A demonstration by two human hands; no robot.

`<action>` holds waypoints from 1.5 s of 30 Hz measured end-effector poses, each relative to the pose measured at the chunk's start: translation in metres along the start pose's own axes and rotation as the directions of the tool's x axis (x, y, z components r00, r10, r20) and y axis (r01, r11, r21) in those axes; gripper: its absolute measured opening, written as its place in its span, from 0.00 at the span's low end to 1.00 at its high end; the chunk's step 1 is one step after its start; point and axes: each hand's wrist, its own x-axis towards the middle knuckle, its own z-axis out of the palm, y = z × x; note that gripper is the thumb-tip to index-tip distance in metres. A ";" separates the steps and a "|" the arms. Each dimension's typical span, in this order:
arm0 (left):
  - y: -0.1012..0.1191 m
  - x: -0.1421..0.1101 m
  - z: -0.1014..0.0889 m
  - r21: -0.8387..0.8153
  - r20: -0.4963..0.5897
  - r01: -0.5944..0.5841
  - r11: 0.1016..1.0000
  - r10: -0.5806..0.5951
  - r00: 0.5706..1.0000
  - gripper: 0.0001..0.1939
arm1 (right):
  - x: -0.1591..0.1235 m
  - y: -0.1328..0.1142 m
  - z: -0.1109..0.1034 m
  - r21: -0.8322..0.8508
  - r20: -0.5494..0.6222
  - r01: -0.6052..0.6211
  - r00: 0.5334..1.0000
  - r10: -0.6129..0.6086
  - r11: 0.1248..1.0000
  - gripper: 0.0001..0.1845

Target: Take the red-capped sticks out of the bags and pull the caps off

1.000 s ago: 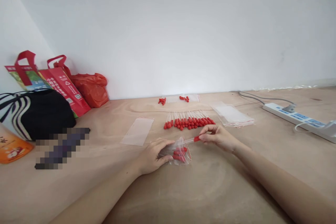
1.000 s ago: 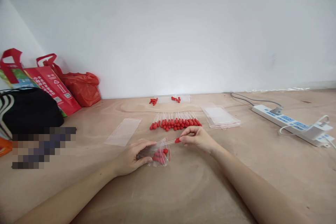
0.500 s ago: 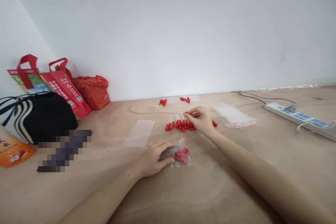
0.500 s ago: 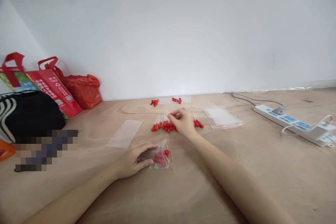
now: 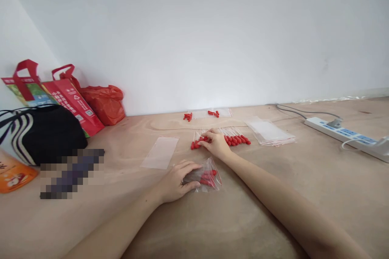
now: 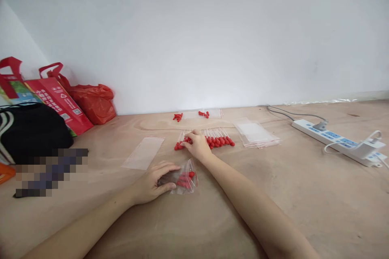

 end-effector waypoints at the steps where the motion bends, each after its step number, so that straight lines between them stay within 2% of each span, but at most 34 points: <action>1: 0.000 0.000 0.000 0.002 0.001 0.005 1.000 -0.005 1.000 0.18 | 0.000 0.000 0.001 -0.008 0.007 -0.001 1.000 0.001 1.000 0.10; 6: 0.000 0.000 0.000 0.013 0.018 0.025 1.000 -0.025 1.000 0.20 | -0.001 -0.004 -0.004 -0.016 -0.011 -0.028 1.000 0.028 0.999 0.13; 12: -0.001 -0.001 0.000 0.009 0.007 0.026 1.000 -0.026 1.000 0.20 | -0.024 -0.009 -0.035 0.006 -0.075 -0.047 0.996 0.047 0.999 0.06; 14: -0.001 -0.001 0.001 0.010 0.009 0.033 0.999 -0.033 0.999 0.20 | -0.040 -0.011 -0.048 0.058 -0.008 -0.055 0.998 0.056 0.997 0.05; 16: -0.001 -0.001 0.001 0.013 0.005 0.036 0.999 -0.036 0.999 0.20 | -0.055 -0.015 -0.059 0.105 0.109 -0.073 0.992 0.062 0.992 0.04; 19: 0.000 0.000 0.000 0.012 -0.005 0.040 0.999 -0.040 0.999 0.20 | -0.071 -0.022 -0.068 0.107 0.289 -0.077 0.956 0.043 0.991 0.05; 21: 0.002 0.001 -0.001 0.008 -0.007 0.051 0.999 -0.051 0.999 0.20 | -0.073 -0.027 -0.068 0.122 0.359 -0.058 0.933 0.010 0.991 0.08; 25: 0.005 0.002 -0.001 0.014 -0.015 0.066 0.998 -0.066 0.998 0.19 | -0.069 -0.032 -0.065 0.193 0.456 -0.002 0.885 -0.088 0.981 0.17; 28: 0.006 0.003 0.001 0.015 -0.032 0.056 0.998 -0.055 0.998 0.17 | -0.065 -0.034 -0.062 0.164 0.526 0.079 0.836 -0.155 0.983 0.21; 30: 0.007 0.004 0.002 0.013 -0.044 0.055 0.998 -0.054 0.998 0.17 | -0.065 -0.037 -0.062 0.135 0.524 0.124 0.833 -0.177 0.983 0.21; 32: 0.008 0.005 0.002 0.007 -0.047 0.057 0.998 -0.056 0.997 0.16 | -0.066 -0.042 -0.061 0.122 0.498 0.137 0.848 -0.180 0.983 0.18; 34: 0.008 0.005 0.002 0.002 -0.040 0.060 0.998 -0.060 0.997 0.17 | -0.067 -0.047 -0.061 0.132 0.485 0.115 0.859 -0.165 0.985 0.15; 37: 0.007 0.004 0.001 0.000 -0.011 0.082 0.997 -0.082 0.997 0.18 | -0.068 -0.048 -0.061 0.140 0.496 0.015 0.864 -0.083 0.990 0.13; 42: 0.006 0.002 -0.002 0.030 0.044 0.142 0.989 -0.143 0.989 0.23 | -0.068 -0.037 -0.064 0.153 0.505 -0.160 0.861 0.062 0.975 0.14; 45: 0.005 0.000 -0.004 0.047 0.099 0.149 0.988 -0.153 0.983 0.26 | -0.066 -0.028 -0.069 0.148 0.523 -0.250 0.841 0.139 0.957 0.13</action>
